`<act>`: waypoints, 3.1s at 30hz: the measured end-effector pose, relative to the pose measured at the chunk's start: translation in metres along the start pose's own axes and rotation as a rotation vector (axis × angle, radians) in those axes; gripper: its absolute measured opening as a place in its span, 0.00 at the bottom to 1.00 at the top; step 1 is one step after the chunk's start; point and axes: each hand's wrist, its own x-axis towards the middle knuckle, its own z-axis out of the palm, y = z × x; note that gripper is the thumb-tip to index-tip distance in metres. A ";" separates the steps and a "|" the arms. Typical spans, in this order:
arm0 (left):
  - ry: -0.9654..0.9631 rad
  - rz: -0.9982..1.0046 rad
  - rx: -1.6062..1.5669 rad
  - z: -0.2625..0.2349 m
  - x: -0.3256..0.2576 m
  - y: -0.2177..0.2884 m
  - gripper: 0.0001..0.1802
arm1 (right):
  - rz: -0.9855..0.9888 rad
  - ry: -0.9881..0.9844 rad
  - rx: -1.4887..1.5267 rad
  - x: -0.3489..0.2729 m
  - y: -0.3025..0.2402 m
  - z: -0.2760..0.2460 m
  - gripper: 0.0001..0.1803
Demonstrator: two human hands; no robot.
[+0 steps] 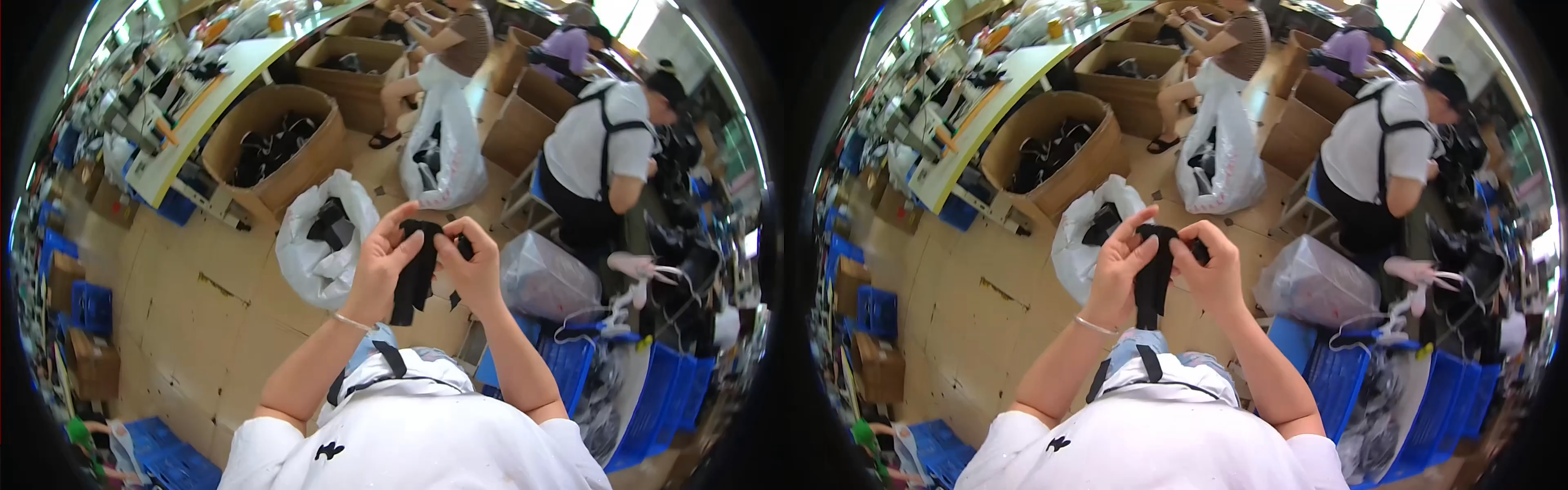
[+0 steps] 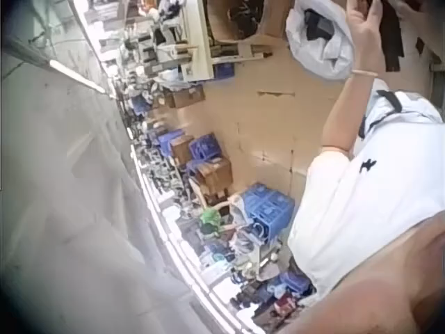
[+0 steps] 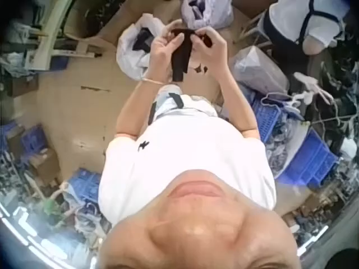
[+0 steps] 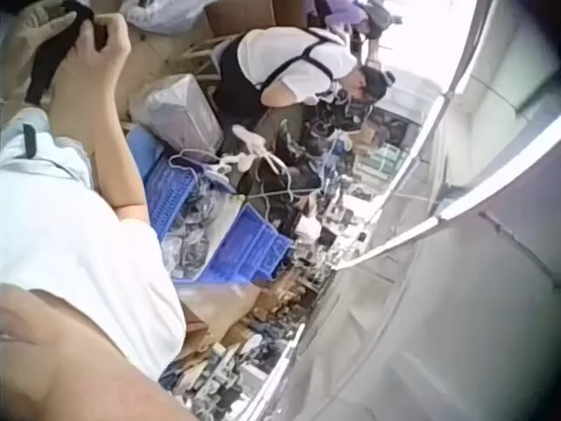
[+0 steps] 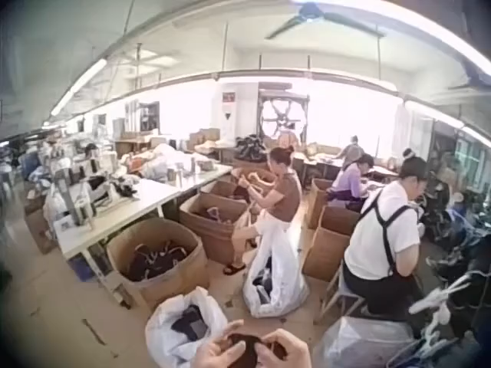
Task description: Inspecting and adjusting the buckles and straps of shoe components for quality control.
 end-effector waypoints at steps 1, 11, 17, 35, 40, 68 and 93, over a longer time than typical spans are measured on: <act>0.027 -0.044 -0.102 0.001 -0.003 0.003 0.17 | 0.063 0.004 0.025 -0.002 0.001 -0.001 0.03; 0.016 0.003 0.077 -0.067 0.249 0.029 0.11 | 0.169 -0.100 -0.001 0.242 0.053 0.022 0.06; -0.077 0.235 0.540 -0.065 0.359 0.031 0.08 | 0.178 -0.011 -0.008 0.325 0.084 0.003 0.07; 0.012 -0.258 0.094 -0.055 0.630 0.026 0.07 | 0.851 -0.256 1.002 0.595 0.190 -0.032 0.10; -0.045 -0.330 -0.039 -0.085 0.679 0.041 0.08 | 0.913 -0.314 1.069 0.645 0.211 -0.011 0.11; -0.015 -0.422 0.207 -0.300 0.875 0.119 0.05 | 1.053 -0.191 1.113 0.844 0.279 0.197 0.14; 0.164 -0.398 0.152 -0.276 0.981 0.121 0.09 | 0.955 -0.277 0.835 0.977 0.326 0.170 0.11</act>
